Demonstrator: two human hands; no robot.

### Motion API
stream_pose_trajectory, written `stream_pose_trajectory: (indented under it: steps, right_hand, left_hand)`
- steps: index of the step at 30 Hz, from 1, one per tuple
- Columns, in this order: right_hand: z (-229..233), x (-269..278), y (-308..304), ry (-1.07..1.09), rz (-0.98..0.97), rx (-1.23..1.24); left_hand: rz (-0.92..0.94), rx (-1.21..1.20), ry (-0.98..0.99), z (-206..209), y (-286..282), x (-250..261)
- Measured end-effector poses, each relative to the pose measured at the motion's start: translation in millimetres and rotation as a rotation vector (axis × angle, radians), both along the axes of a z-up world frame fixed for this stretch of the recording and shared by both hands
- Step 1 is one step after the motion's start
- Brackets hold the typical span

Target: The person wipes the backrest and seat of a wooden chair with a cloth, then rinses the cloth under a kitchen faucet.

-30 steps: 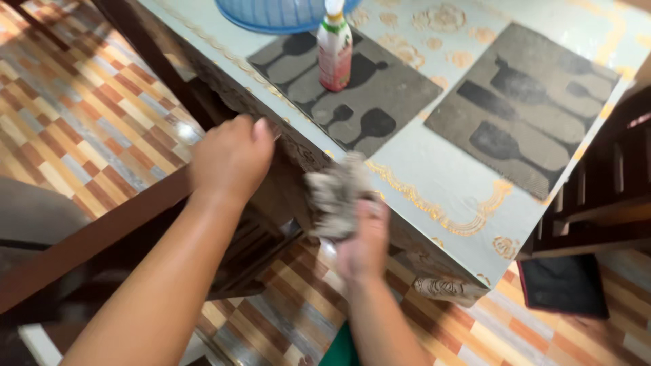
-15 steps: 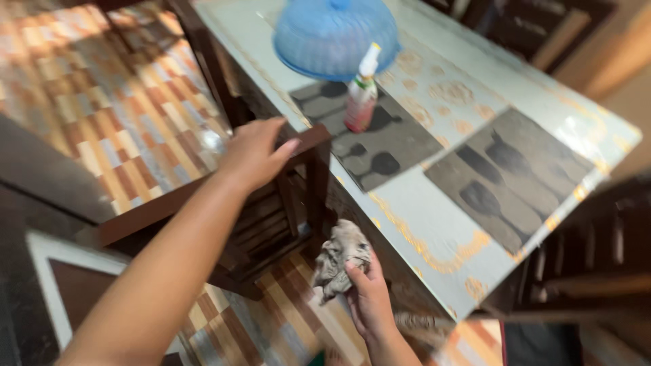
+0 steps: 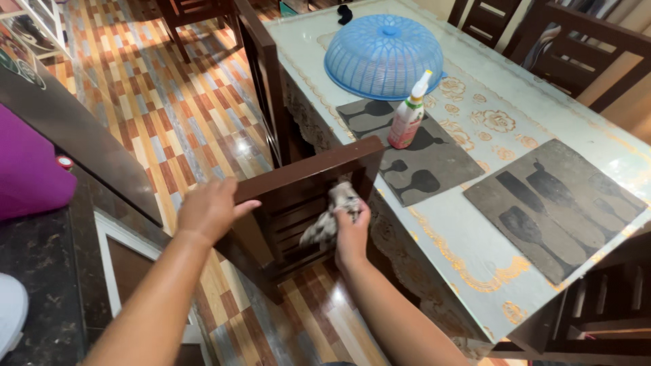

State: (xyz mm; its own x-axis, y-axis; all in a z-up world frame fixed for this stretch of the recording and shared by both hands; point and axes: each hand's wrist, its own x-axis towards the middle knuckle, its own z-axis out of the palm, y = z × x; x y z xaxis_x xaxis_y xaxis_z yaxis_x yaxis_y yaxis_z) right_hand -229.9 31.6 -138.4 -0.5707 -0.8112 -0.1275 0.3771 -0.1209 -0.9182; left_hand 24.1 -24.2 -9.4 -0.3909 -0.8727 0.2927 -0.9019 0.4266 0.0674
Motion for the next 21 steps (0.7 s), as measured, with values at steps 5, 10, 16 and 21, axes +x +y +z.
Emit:
stream_pose_trajectory:
  steps: [5,10,16,21]
  right_hand:
    - [-3.5,6.6,-28.8,-0.216,-0.053,-0.091]
    - [-38.4,29.3,-19.4,-0.054,-0.028,0.014]
    - [-44.3,101.1,-13.0,0.362,0.037,0.126]
    - [-61.0,177.4,-66.5,0.367,-0.358,0.044]
  left_hand:
    - [0.047,-0.018,-0.068,-1.8,-22.4,17.4]
    - [0.017,-0.060,-0.094,-10.8,-41.4,61.5]
    - [-0.050,-0.101,0.000,-13.1,-47.2,69.7]
    - [-0.005,-0.031,-0.029,-6.3,-44.6,65.7]
